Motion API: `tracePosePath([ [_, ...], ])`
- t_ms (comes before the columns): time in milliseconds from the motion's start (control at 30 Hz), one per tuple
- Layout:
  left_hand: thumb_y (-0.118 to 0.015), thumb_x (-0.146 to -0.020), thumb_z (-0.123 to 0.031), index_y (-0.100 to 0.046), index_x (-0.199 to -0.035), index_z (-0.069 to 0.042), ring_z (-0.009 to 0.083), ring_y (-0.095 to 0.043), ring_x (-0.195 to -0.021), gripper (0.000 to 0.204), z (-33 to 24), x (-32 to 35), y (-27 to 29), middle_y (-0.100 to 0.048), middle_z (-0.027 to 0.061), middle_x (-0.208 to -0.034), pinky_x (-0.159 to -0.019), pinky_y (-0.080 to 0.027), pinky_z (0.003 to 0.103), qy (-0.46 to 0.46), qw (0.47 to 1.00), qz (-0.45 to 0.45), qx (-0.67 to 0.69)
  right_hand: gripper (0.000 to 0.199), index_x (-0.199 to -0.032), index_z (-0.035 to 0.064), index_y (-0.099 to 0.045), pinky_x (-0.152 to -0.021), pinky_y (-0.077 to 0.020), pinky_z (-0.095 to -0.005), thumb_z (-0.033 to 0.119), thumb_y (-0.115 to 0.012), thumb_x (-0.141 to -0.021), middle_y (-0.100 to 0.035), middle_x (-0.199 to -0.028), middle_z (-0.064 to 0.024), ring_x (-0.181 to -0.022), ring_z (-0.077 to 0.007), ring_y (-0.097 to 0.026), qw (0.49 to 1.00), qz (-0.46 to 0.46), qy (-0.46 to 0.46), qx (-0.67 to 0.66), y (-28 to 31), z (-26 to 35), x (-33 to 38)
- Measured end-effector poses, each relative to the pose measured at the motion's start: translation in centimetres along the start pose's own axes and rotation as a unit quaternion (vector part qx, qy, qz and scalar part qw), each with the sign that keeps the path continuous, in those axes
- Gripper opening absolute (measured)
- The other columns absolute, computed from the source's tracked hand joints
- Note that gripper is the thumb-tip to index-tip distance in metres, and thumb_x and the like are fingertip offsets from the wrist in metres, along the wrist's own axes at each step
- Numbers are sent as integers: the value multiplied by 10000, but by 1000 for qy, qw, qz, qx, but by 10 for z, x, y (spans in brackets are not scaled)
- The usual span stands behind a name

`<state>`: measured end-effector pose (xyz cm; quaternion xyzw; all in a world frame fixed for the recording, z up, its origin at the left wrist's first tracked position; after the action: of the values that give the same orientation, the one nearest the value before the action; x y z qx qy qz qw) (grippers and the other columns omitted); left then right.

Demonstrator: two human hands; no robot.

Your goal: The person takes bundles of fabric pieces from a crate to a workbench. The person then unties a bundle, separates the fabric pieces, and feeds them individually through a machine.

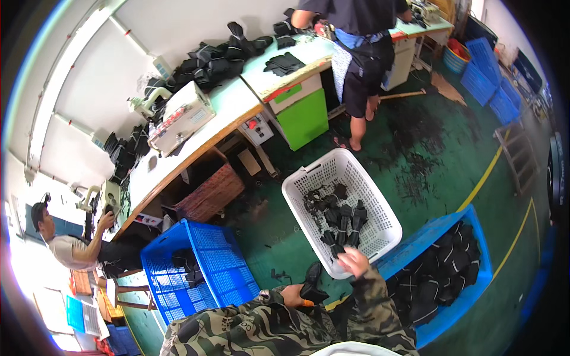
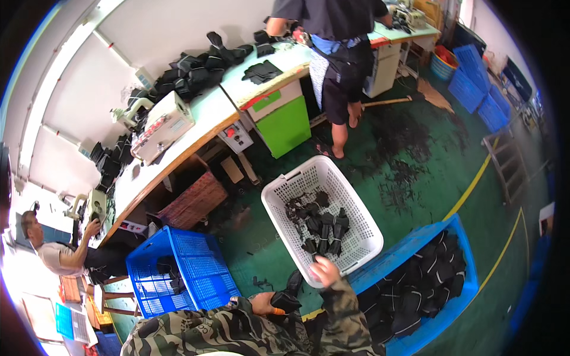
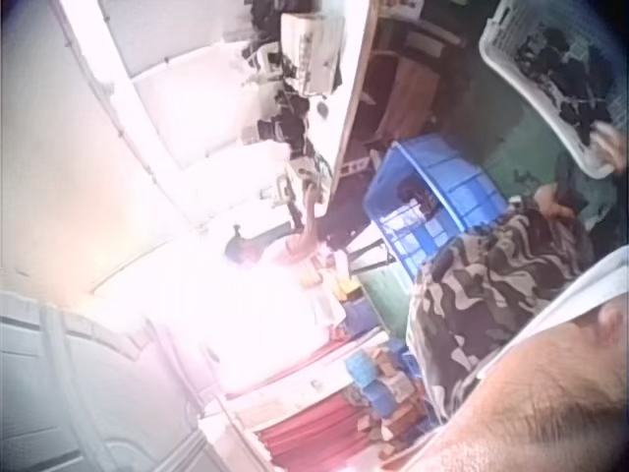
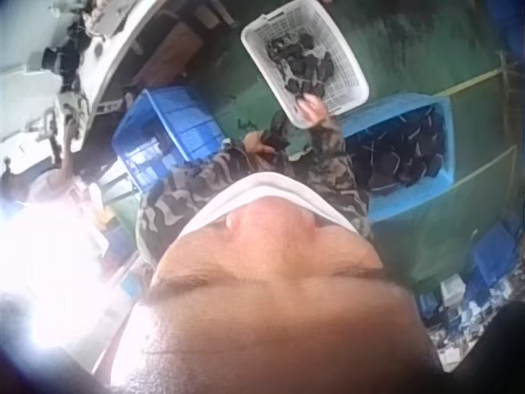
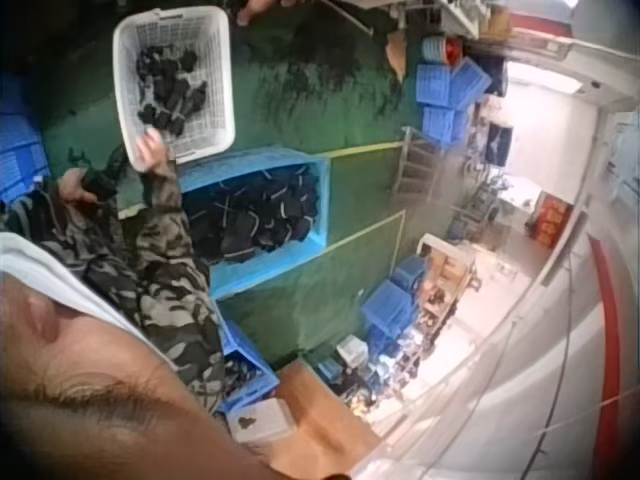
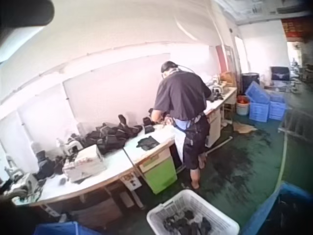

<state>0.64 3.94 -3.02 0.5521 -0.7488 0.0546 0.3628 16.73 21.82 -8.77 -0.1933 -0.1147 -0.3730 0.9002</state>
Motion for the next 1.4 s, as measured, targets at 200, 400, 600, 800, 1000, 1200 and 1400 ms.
tracePosePath([
  [200, -770, -601, -486, -597, -1015, -39, 342, -612, -883, 633, -41, -39, -8, -639, 200, -910, -788, -474, 391, 51, 991, 73, -96, 178, -847, 106, -517, -517, -411, -350, 162, -615, -709, -534, -709, -79, -625, -235, -528, 948, -155, 90, 262, 122, -129, 177],
  [400, -808, -648, -213, -605, -975, 8, 216, -642, -873, 444, -84, -95, -65, -657, 163, -939, -756, -491, 331, 9, 995, 89, -44, 429, -1047, 11, -564, -459, -412, -281, 293, -706, -757, -620, -735, -79, -614, -147, -574, 856, -442, -235, -130, 203, -202, 259],
  [600, -801, -650, -157, -570, -1016, 27, 206, -645, -862, 470, -127, -128, -134, -663, 144, -949, -769, -488, 316, 28, 974, 187, -122, 163, -729, 181, -466, -433, -250, -254, 266, -551, -839, -375, -604, 56, -535, -70, -399, 804, -504, -198, -245, 257, -294, 304],
  [800, -788, -662, -70, -535, -1091, 48, 127, -586, -901, 512, -165, -183, -194, -646, 106, -1000, -830, -463, 298, 17, 952, 263, -152, 1249, -1413, -12, -109, -1056, -250, -427, 758, -624, -575, -228, -1459, -142, -1328, -296, -277, 621, -527, -181, -551, 325, -325, 290],
  [1000, -793, -661, -88, -557, -1058, 44, 139, -601, -904, 480, -176, -219, -234, -657, 100, -952, -819, -465, 293, 42, 947, 305, -94, 1246, -1422, 49, -161, -1049, -239, -434, 785, -624, -528, -192, -1473, -112, -1345, -282, -230, 601, -504, -86, -614, 349, -365, 264],
  [1200, -760, -705, -56, -573, -1059, 49, 138, -597, -885, 415, -186, -272, -285, -654, 86, -972, -812, -477, 295, 59, 932, 355, -39, 757, -1315, 200, -433, -929, -348, -426, 350, -765, -651, -550, -1210, -4, -1126, -187, -501, 567, -506, 53, -648, 358, -333, 262],
  [1400, -626, -817, -38, -576, -1101, 8, 152, -569, -954, 291, -186, -314, -327, -611, 58, -1055, -838, -454, 288, 54, 921, 341, 180, 436, -1051, 3, -614, -774, -518, -387, 230, -731, -697, -652, -985, -93, -876, -211, -634, 601, -629, 91, -485, 290, -336, 296],
])
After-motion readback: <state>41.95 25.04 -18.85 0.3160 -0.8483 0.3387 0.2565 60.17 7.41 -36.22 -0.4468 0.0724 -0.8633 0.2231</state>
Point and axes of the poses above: each hand's wrist, its own x-axis away from the middle knuckle, its own y-axis out of the back of the hand, z = x × y, the point moved 5 cm from there along -x, towards the middle knuckle
